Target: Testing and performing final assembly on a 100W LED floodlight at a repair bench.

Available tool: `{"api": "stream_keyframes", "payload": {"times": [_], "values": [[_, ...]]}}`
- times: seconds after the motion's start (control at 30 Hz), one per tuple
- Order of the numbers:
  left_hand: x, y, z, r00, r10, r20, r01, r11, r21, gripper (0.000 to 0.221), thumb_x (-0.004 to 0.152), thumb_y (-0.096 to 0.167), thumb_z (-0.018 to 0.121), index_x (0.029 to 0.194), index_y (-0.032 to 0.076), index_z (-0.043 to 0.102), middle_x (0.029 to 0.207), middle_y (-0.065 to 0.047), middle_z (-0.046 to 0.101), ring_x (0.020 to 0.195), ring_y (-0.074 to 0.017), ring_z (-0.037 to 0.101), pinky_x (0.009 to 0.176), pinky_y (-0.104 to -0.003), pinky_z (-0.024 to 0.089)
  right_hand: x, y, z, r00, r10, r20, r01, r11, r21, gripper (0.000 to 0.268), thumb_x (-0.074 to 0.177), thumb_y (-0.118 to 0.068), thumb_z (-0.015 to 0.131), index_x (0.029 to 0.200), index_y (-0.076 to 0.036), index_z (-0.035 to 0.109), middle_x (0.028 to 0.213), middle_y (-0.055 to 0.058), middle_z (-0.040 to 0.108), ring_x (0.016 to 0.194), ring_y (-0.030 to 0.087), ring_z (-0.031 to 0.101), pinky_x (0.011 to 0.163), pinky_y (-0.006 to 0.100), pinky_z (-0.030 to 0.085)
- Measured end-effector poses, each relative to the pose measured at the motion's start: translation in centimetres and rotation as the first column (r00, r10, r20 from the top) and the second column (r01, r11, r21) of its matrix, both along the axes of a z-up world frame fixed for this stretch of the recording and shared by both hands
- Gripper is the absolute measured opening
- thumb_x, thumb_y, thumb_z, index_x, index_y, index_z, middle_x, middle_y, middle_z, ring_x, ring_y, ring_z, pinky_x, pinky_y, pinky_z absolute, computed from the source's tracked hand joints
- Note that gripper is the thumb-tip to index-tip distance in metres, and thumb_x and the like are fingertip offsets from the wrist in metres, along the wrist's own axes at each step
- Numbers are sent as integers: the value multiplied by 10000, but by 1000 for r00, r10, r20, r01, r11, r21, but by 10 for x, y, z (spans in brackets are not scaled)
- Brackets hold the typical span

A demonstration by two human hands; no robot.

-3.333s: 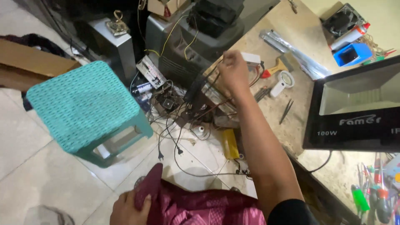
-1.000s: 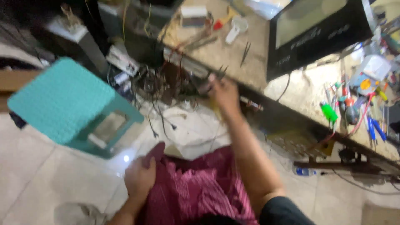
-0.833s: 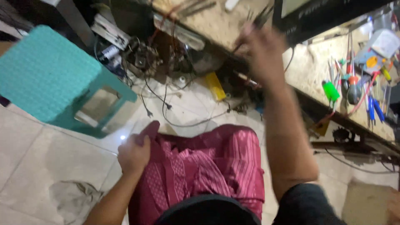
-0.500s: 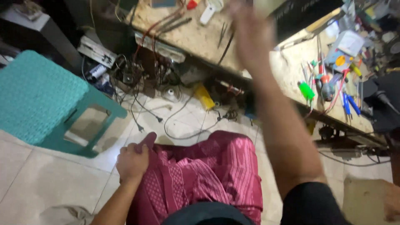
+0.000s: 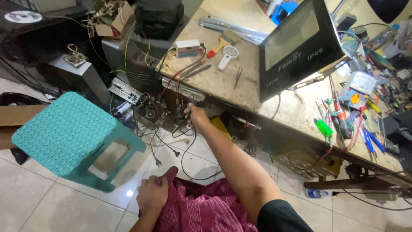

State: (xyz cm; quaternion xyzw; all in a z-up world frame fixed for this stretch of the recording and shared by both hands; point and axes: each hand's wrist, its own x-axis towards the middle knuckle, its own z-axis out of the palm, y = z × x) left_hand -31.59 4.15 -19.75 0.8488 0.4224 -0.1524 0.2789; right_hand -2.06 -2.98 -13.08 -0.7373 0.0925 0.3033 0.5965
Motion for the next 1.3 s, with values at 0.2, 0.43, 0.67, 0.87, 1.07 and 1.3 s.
{"api": "stream_keyframes", "payload": {"times": [0.2, 0.43, 0.67, 0.87, 1.07, 1.3], "values": [[-10, 15, -4, 998, 53, 34, -54, 998, 31, 514, 925, 562, 522, 1227, 190, 706, 1207, -100, 688, 1120, -337, 651, 968, -433, 543, 4, 20, 2, 1000, -14, -21, 13, 1000, -23, 473, 1102, -439, 410, 1003, -76, 696, 872, 54, 608, 576, 140, 467, 492, 296, 344], [-11, 25, 32, 997, 73, -29, -74, 996, -41, 488, 970, 509, 512, 1196, 142, 741, 1194, -103, 698, 1090, -323, 670, 939, -425, 553, 11, 17, -15, 986, -162, -31, 163, 984, 66, 462, 1099, -426, 417, 999, -65, 688, 829, 58, 586, 545, 141, 427, 458, 288, 311], [-14, 26, 40, 995, 84, 52, -84, 996, -4, 441, 929, 462, 512, 980, 134, 802, 999, -102, 784, 918, -381, 718, 817, -453, 583, 13, 14, -8, 983, -181, -32, 183, 981, 68, 407, 1035, -456, 484, 933, -102, 657, 586, 40, 432, 427, 145, 356, 387, 281, 232], [-20, 24, 12, 992, 66, 104, -74, 995, 70, 420, 939, 496, 534, 1034, 155, 759, 1071, -114, 733, 963, -362, 700, 849, -450, 572, 23, 15, -18, 988, -128, 84, 130, 992, -11, 447, 1045, -397, 476, 990, -15, 702, 717, 66, 505, 563, 190, 472, 509, 320, 402], [-21, 24, 12, 997, 60, 39, -63, 995, 72, 447, 949, 517, 504, 1101, 178, 753, 1131, -98, 728, 1019, -345, 698, 889, -442, 570, 13, 10, 7, 997, -51, 52, 55, 995, -80, 487, 1048, -440, 409, 1097, -59, 708, 734, 57, 515, 577, 165, 471, 443, 291, 344], [-22, 24, -4, 986, 117, 121, -123, 991, 45, 500, 903, 547, 534, 1113, 151, 756, 1160, -122, 704, 1050, -371, 680, 916, -452, 562, 3, -15, 8, 999, 49, -19, -47, 995, 87, 377, 1035, -396, 542, 1004, -36, 648, 771, 94, 629, 552, 172, 540, 484, 290, 410]]}}
